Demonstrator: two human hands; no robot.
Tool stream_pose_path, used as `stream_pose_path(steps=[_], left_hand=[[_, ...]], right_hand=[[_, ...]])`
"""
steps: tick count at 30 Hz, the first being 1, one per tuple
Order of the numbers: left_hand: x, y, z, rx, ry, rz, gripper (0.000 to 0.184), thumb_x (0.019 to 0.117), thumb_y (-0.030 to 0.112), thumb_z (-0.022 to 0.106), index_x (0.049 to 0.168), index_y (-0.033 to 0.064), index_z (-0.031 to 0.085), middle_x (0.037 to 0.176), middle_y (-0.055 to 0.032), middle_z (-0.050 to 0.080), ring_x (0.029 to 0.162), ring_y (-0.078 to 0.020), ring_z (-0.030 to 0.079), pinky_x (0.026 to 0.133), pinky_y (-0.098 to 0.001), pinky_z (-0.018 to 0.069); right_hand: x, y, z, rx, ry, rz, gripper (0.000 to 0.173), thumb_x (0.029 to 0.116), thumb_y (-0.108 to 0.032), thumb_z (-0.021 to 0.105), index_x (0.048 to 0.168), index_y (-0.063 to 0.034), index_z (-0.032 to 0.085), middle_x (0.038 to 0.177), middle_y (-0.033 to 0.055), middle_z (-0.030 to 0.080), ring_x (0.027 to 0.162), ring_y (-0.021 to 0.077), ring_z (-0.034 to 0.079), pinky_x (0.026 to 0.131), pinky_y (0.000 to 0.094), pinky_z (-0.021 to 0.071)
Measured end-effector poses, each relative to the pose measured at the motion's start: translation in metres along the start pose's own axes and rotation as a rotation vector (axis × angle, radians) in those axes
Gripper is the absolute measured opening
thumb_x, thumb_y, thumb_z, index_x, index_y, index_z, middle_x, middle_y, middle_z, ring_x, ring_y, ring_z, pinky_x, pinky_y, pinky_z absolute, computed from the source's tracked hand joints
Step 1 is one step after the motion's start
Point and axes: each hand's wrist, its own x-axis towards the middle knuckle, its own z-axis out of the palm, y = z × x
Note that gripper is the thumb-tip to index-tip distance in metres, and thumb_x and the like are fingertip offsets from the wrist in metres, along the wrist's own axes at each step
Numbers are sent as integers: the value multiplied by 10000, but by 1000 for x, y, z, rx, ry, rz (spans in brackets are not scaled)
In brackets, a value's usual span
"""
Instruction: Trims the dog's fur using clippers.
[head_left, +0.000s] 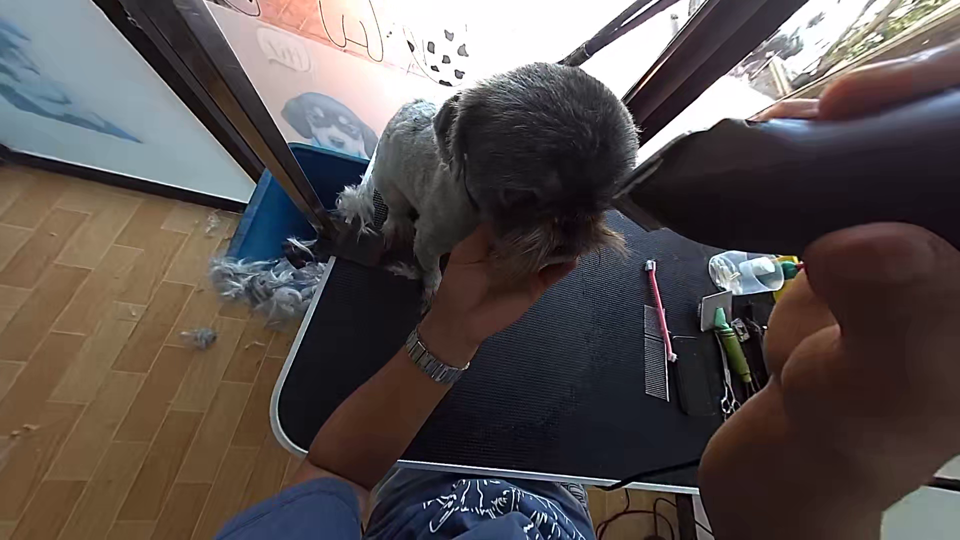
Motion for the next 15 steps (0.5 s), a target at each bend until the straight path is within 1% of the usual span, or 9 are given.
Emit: stream_pose_path(steps=[3,5,7,8,11,13,15], left_hand=[[0,-1,0,5,2,-3,365,1040,395,524,1228,99,628,1168,-120,667,1041,-232,683,930,-391,578],[0,-1,0,12,-9,9,360,1057,385,485,1221,98,629,1169,-120,667,1043,-231,682,921,-391,579],[-1,-1,0,4,-26,11,341,1050,371,502,1212,100,631,1159,-115,669,1037,-222,681,919,-383,578],[-1,-2,0,11,-31,12,342,1055,376,490,1216,107,627,1162,-111,666,1036,-218,681,911,-376,581],[-1,-3,1,7,-22,7,349,1067,383,457,1217,116,624,1166,-112,663,1034,-220,681,897,-368,584],[-1,-3,1,-4,-14,0,337,1064,372,461,1215,118,623,1173,-112,662,1049,-223,680,906,-365,581],[-1,-3,0,4,-17,-6,338,1068,365,439,1214,117,619,1172,-110,659,1055,-221,676,913,-363,576]], right_hand=[[4,-1,3,-40,-38,-8,524,848,-128,820,1232,76,527,1206,165,680,1131,320,678,978,472,594],[8,0,4,-59,-50,-22,545,845,-154,818,1234,97,530,1209,175,679,1141,316,671,999,475,580],[10,2,6,-72,-76,-33,546,855,-165,805,1237,112,530,1217,182,672,1154,315,663,1016,475,569],[10,2,6,-77,-87,-30,546,860,-165,803,1243,115,532,1224,181,669,1163,313,658,1027,474,563],[9,2,8,-94,-111,-17,527,846,-156,809,1232,103,559,1226,169,678,1173,304,659,1032,461,563],[9,2,8,-112,-147,-11,496,859,-151,799,1233,87,575,1230,154,682,1179,290,659,1028,449,565],[9,3,7,-78,-155,-9,514,857,-155,797,1236,99,558,1235,176,672,1179,313,654,1031,468,562]])
